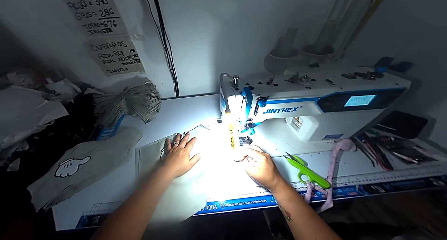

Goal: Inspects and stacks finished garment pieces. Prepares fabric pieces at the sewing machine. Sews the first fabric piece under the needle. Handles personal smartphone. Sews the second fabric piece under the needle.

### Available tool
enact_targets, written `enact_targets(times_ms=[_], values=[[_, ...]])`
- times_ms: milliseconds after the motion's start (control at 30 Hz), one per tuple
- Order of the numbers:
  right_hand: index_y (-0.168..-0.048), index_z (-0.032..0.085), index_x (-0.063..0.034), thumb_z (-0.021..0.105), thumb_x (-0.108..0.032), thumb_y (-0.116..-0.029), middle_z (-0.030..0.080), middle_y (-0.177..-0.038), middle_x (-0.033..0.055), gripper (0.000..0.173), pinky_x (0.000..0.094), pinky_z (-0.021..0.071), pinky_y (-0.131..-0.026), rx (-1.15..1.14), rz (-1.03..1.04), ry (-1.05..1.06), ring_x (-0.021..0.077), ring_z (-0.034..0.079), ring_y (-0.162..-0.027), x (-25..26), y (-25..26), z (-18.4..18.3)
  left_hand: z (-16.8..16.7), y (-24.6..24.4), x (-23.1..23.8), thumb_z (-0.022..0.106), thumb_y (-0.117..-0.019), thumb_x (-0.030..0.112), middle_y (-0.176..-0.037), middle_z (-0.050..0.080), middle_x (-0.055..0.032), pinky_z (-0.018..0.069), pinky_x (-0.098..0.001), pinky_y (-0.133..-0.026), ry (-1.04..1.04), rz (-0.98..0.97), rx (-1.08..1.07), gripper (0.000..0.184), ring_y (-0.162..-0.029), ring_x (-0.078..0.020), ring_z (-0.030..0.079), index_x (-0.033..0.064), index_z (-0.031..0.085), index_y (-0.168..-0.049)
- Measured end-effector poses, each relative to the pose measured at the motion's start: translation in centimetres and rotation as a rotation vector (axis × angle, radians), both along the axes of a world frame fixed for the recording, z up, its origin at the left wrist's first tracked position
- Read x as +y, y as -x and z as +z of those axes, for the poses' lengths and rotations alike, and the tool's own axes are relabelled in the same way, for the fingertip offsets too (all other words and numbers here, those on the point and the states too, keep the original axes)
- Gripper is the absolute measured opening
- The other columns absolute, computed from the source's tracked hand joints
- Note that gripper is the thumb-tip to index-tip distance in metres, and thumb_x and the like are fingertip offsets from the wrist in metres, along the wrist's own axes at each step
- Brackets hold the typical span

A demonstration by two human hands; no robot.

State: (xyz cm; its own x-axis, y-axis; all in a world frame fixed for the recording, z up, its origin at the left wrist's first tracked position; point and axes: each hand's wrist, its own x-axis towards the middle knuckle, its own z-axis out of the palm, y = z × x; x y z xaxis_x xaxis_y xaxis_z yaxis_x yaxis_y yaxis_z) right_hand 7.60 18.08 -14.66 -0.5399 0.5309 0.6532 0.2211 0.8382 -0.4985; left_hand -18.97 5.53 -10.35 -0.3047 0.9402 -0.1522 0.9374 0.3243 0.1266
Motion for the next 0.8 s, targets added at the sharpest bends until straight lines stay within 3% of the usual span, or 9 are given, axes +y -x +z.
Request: enact_targets(times_ms=[67, 200, 300, 400, 533, 667, 800], values=[[-0.080, 0.074, -0.0171, 0.057, -0.013, -0.0862, 0.073, -0.087, -0.0087, 0.019, 0.0234, 0.0543, -0.089, 0.007, -0.023, 0.014, 0.0041, 0.067, -0.095, -0.1, 0.0, 0.1, -0.5, 0.2, -0.2, 0.040, -0.1015, 0.064, -0.171, 0.020, -0.0038, 0.0033, -0.0662, -0.122, -0.108, -0.020, -0.021, 0.070, -0.159, -0.0311, 0.011, 0.0261, 0.036, -0.160], [-0.083, 0.074, -0.0153, 0.059, -0.016, -0.0851, 0.070, -0.086, -0.0061, 0.015, 0.0239, 0.0559, -0.076, 0.004, -0.041, 0.054, 0.0049, 0.066, -0.087, 0.2, 0.0, -0.1, -0.6, 2.0, -1.8, 0.058, -0.0984, 0.049, -0.151, 0.053, -0.0142, 0.0282, -0.0631, -0.118, -0.688, -0.077, -0.025, 0.055, -0.142, -0.0335, 0.047, 0.0099, 0.065, -0.136], [-0.081, 0.072, -0.0117, 0.058, -0.017, -0.0826, 0.069, -0.087, -0.0023, 0.015, 0.0232, 0.0545, -0.072, 0.002, -0.087, 0.108, 0.0049, 0.065, -0.083, 0.4, -0.4, -0.3, 1.8, 4.6, -4.3, 0.065, -0.1000, 0.026, -0.127, 0.067, -0.0178, 0.0484, -0.0528, -0.106, -0.761, 0.016, 0.068, 0.031, -0.122, -0.0342, 0.063, 0.0021, 0.072, -0.119], [-0.081, 0.071, -0.0110, 0.057, -0.018, -0.0829, 0.069, -0.088, -0.0016, 0.016, 0.0206, 0.0528, -0.073, 0.015, -0.098, 0.128, 0.0029, 0.064, -0.084, 0.3, -0.6, -0.1, 3.9, 9.0, -8.2, 0.060, -0.1019, 0.012, -0.121, 0.067, -0.0246, 0.0460, -0.0569, -0.107, -0.521, 0.262, 0.031, 0.025, -0.121, -0.0412, 0.061, -0.0035, 0.071, -0.118], [-0.081, 0.071, -0.0092, 0.055, -0.018, -0.0829, 0.068, -0.086, 0.0003, 0.018, 0.0203, 0.0520, -0.070, 0.014, -0.102, 0.126, 0.0034, 0.063, -0.081, 0.2, -0.6, 0.0, 4.6, 14.3, -12.8, 0.069, -0.0982, 0.015, -0.118, 0.066, -0.0245, 0.0491, -0.0534, -0.102, -0.212, 0.428, -0.150, 0.028, -0.113, -0.0378, 0.063, -0.0058, 0.069, -0.117], [-0.083, 0.072, -0.0102, 0.056, -0.020, -0.0831, 0.067, -0.085, -0.0022, 0.019, 0.0213, 0.0516, -0.069, -0.007, -0.104, 0.139, 0.0029, 0.063, -0.080, 0.2, -0.7, 0.1, 4.3, 14.9, -14.1, 0.066, -0.0994, 0.011, -0.107, 0.070, -0.0187, 0.0519, -0.0493, -0.096, -0.229, 0.422, -0.118, 0.016, -0.102, -0.0315, 0.066, -0.0028, 0.073, -0.104], [-0.082, 0.072, -0.0107, 0.056, -0.021, -0.0831, 0.068, -0.084, -0.0017, 0.020, 0.0230, 0.0515, -0.069, -0.004, -0.118, 0.135, 0.0041, 0.063, -0.080, 0.0, -0.6, 0.2, 4.0, 15.0, -13.8, 0.063, -0.0996, 0.009, -0.100, 0.069, -0.0179, 0.0524, -0.0490, -0.091, -0.265, 0.401, -0.083, 0.016, -0.097, -0.0311, 0.066, -0.0030, 0.073, -0.096]])
